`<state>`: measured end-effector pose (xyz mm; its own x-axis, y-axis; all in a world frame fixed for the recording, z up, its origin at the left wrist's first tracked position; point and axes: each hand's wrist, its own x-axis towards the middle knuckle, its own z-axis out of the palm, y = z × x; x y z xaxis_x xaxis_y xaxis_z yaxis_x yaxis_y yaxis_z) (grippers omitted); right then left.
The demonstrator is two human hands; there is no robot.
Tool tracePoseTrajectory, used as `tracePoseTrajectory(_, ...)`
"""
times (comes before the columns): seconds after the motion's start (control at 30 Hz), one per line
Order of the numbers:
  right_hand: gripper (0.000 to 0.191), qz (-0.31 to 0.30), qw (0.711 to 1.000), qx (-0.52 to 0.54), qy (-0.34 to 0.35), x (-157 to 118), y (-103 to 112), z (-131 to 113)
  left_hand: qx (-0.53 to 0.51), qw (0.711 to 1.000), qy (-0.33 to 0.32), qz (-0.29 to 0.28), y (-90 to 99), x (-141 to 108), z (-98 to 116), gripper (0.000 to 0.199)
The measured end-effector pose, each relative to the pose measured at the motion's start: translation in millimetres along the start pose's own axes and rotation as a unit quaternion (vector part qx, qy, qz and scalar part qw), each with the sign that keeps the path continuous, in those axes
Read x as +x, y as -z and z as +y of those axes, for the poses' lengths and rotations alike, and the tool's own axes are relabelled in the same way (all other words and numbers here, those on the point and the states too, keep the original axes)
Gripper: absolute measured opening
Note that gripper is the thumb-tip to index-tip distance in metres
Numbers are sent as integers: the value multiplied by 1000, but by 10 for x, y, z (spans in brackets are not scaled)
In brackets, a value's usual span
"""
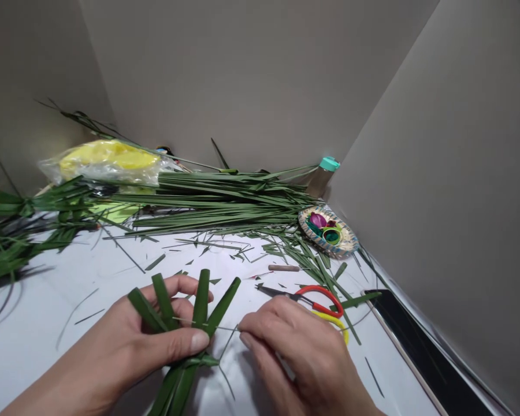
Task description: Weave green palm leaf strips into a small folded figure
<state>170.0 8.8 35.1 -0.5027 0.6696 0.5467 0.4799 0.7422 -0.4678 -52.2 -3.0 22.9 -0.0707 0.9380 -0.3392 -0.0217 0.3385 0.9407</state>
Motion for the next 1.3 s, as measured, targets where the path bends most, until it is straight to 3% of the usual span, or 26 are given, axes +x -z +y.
tracePoseTrajectory(0.13,29,-1,1000,9,-8,8,-23,-41,24,1000,11,-2,18,-30,-2,44)
tracePoseTrajectory(0.33,26,1,999,35,-12,-24,-65,-70,118,993,-31,0,17,-6,-15,40)
tracePoseTrajectory(0.47,7,-4,998,48,-45,-16,-73,-80,132,990,-52,19,10,-19,-92,39)
tracePoseTrajectory(0.57,18,-18,993,77,-82,24,-62,-78,125,991,-37,-24,-20,-47,-114,42)
tracePoseTrajectory(0.8,11,-34,951,254,-173,86,-35,-105,70,995,-27,-68,-55,-69,-7,40)
tracePoseTrajectory(0.97,11,-20,954,224,-199,70,2,-97,13,1000,24,-4,-93,3,24,39)
tracePoseTrajectory(1.1,10,0,954,209,-218,77,36,-87,-15,998,54,6,-142,103,24,44)
tracePoseTrajectory(1.3,11,50,972,161,-162,29,65,-155,-34,997,74,10,-158,181,4,51)
